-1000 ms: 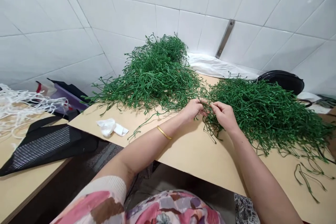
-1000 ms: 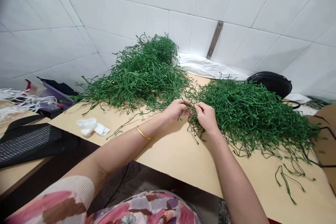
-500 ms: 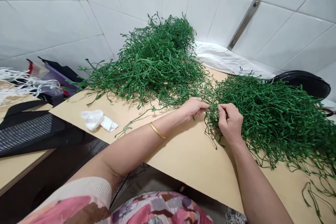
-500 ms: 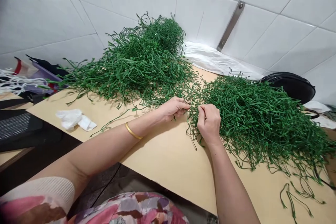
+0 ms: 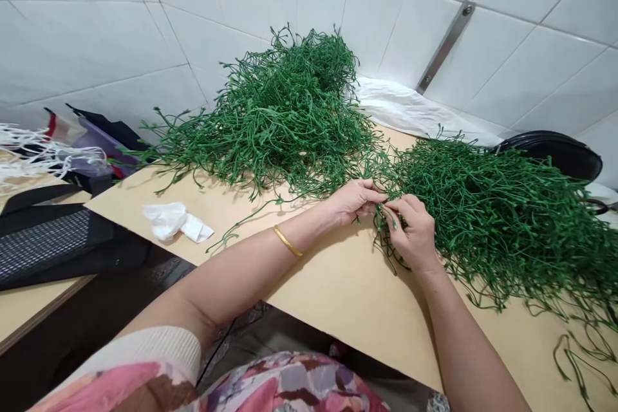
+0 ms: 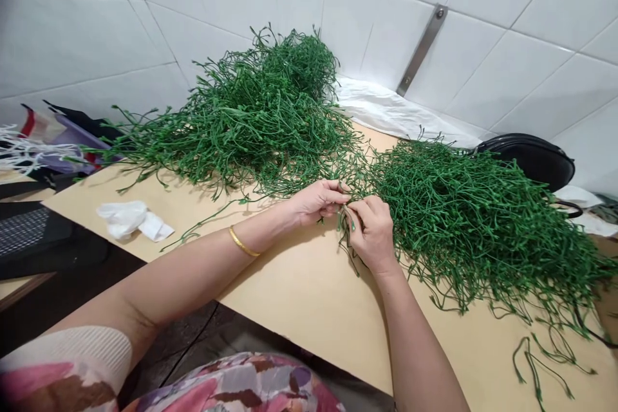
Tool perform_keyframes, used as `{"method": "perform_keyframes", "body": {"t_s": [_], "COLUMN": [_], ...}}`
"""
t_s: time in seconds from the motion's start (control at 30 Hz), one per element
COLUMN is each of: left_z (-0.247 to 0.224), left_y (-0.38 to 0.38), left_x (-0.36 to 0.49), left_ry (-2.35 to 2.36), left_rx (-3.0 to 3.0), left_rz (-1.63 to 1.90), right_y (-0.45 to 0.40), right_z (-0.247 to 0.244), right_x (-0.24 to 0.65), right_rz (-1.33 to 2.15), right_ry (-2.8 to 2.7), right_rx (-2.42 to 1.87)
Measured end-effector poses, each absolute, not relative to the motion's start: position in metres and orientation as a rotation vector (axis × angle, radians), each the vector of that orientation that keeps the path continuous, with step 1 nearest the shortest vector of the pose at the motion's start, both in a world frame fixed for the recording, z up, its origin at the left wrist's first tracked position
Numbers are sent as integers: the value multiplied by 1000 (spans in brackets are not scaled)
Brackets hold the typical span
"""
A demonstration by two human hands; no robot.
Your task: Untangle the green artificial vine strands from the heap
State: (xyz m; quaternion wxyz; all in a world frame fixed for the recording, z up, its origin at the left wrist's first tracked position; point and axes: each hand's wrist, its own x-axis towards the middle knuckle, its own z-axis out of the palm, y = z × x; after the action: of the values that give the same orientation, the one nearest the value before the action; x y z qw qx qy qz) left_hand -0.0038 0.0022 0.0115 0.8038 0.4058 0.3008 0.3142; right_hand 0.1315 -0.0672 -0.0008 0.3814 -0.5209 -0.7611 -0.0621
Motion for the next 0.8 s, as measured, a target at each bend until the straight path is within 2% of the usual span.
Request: {"method": "perform_keyframes", "body": {"t_s": [0.13,0.4,0.63,0.8], "left_z": [10,8,0,1], "left_y": [5,3,2,3], "left_x": [-3,-2,0,-3], "left_ry": [658,602,638,692], "left_rx": [857,869,1027,1160], "left_rz": [706,681,663,619], "right_y": [-67,-65,-66,-65], "right_z": [4,2,0,-3], "right_x": [133,135,136,136], "right_rz": [79,177,164,416], "right_ry": [-1748,-1753,-1773,-1685], "right_rx": [-1307,-1276,-1432,-1510]}}
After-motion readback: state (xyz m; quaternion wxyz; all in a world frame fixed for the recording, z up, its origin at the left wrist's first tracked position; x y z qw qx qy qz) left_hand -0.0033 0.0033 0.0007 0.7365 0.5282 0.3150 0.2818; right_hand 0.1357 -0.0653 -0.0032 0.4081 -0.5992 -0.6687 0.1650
